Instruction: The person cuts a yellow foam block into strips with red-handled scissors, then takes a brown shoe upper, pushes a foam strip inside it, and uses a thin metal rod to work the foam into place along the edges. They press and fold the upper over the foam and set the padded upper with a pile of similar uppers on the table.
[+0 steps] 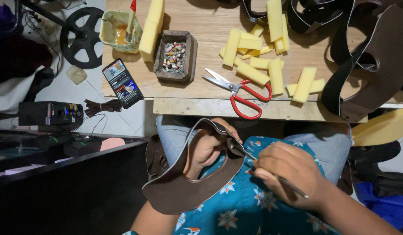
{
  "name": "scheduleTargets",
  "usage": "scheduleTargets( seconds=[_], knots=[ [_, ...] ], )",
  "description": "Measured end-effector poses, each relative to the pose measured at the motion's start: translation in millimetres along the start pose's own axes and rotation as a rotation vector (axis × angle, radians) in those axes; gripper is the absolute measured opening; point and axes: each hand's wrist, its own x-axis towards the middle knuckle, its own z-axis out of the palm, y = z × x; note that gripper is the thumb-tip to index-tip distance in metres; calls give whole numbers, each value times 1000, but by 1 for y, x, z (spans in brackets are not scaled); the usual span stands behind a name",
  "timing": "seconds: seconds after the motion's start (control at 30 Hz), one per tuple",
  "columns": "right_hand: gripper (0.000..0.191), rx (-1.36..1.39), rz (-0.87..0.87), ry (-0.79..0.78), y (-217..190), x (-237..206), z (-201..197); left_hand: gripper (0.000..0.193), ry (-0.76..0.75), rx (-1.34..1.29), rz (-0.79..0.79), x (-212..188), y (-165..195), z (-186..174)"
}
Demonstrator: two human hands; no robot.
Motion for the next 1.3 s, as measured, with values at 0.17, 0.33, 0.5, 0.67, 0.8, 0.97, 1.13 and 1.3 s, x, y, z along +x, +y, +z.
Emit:
scheduleTargets(
  seconds=[0.17, 0.33, 0.5, 0.67, 0.8, 0.97, 1.13, 1.3],
  knots=[
    [10, 37, 25, -20, -2, 0, 5, 10, 88, 31, -35, -11, 13, 18],
    [9, 56, 40, -101, -3, -1, 6, 8, 69, -71, 9, -7, 5, 13],
    [9, 51, 66, -8, -3, -1, 3, 8, 1, -122, 56, 2, -9, -6],
    [12, 26, 58, -3, -2, 0, 7, 11, 19, -189, 13, -2, -13, -10],
    [11, 51, 69, -56, -1, 0, 8, 12, -23, -196, 47, -3, -15, -6],
    [12, 44, 25, -42, 2, -5, 3, 9, -13, -235, -8, -2, -5, 1],
    [11, 37, 69, -37, 3, -12, 6, 8, 5, -131, 14, -7, 9, 19],
    [10, 56, 61, -41, 4, -12, 5, 10, 57, -64, -2, -11, 15, 35]
  ],
)
